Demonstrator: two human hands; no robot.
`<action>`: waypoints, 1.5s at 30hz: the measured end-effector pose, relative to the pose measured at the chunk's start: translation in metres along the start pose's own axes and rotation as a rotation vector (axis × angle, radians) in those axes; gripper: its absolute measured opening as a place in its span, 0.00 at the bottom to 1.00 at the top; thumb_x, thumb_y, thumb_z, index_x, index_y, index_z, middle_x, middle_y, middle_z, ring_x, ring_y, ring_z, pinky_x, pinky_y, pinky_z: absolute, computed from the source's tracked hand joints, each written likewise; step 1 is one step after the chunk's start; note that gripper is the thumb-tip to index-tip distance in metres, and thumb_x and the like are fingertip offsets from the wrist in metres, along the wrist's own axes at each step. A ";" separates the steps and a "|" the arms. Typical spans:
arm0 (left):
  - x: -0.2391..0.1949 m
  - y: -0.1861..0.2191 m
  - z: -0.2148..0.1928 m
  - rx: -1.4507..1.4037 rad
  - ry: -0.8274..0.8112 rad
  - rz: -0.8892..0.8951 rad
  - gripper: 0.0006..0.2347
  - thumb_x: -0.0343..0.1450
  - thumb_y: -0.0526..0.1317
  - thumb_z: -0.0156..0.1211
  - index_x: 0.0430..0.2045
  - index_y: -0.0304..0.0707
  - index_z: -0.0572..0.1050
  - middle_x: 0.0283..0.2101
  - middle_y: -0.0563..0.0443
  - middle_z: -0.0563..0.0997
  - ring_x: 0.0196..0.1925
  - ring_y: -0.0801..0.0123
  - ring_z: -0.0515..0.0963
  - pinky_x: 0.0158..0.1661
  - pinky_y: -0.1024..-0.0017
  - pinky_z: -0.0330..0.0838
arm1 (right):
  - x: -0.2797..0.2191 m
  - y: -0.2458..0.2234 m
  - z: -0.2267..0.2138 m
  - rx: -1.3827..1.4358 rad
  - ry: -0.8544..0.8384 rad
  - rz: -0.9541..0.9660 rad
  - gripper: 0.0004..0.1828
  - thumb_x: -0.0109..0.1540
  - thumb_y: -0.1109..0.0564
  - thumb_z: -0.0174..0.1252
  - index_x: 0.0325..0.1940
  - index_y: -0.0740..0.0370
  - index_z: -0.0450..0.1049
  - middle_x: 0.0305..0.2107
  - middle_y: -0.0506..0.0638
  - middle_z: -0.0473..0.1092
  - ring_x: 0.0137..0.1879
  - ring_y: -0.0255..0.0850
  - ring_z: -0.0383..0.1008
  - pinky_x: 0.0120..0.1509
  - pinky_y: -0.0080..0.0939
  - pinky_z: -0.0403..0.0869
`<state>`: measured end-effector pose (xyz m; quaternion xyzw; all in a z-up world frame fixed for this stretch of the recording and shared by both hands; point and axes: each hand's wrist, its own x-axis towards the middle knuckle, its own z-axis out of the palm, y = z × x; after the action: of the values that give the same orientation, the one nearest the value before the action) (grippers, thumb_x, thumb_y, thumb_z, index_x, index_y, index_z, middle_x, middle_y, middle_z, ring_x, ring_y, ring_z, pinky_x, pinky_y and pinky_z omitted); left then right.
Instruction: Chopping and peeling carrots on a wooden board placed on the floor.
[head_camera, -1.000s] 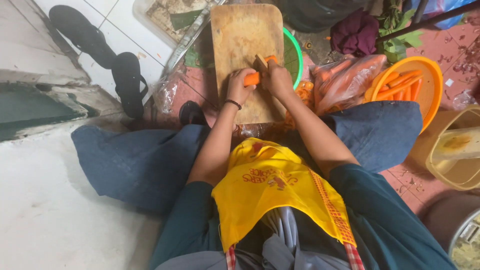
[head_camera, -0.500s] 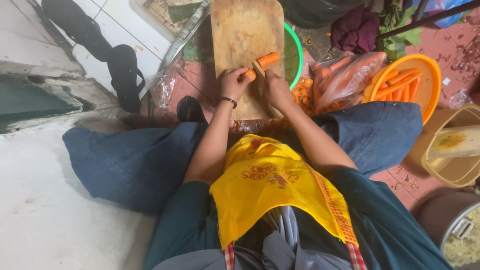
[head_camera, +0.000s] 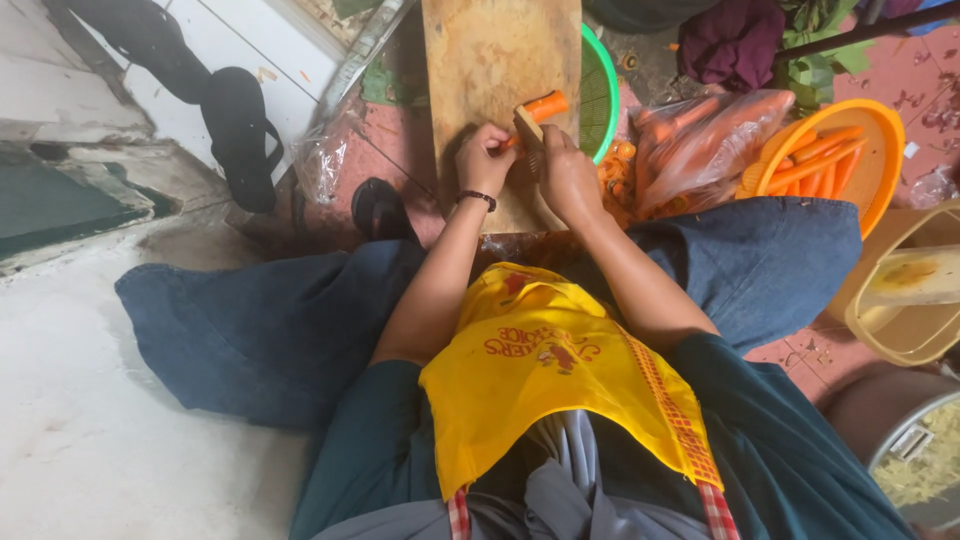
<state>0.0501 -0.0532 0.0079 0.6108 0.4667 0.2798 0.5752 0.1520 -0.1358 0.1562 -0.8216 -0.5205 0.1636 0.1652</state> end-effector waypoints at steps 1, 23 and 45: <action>0.000 0.003 -0.001 0.000 0.001 -0.008 0.08 0.63 0.34 0.70 0.32 0.36 0.79 0.34 0.50 0.86 0.38 0.69 0.86 0.41 0.73 0.78 | 0.001 0.000 -0.001 0.001 -0.008 0.001 0.17 0.64 0.61 0.55 0.56 0.66 0.65 0.45 0.71 0.73 0.39 0.71 0.75 0.42 0.66 0.72; 0.008 -0.014 -0.002 -0.152 -0.088 -0.090 0.07 0.63 0.32 0.72 0.31 0.34 0.80 0.36 0.51 0.86 0.41 0.72 0.85 0.44 0.75 0.78 | 0.008 0.020 0.025 0.188 -0.068 0.045 0.31 0.64 0.65 0.52 0.72 0.66 0.56 0.42 0.75 0.72 0.47 0.70 0.75 0.51 0.63 0.73; -0.002 0.002 -0.008 -0.134 0.006 -0.001 0.07 0.61 0.29 0.71 0.27 0.33 0.78 0.31 0.50 0.84 0.36 0.67 0.85 0.41 0.71 0.78 | 0.007 0.025 0.070 0.031 -0.087 -0.010 0.38 0.64 0.64 0.53 0.77 0.67 0.47 0.48 0.79 0.70 0.45 0.71 0.75 0.47 0.64 0.72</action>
<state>0.0429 -0.0510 0.0116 0.5699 0.4489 0.3119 0.6135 0.1443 -0.1323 0.0815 -0.8085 -0.5285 0.2064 0.1561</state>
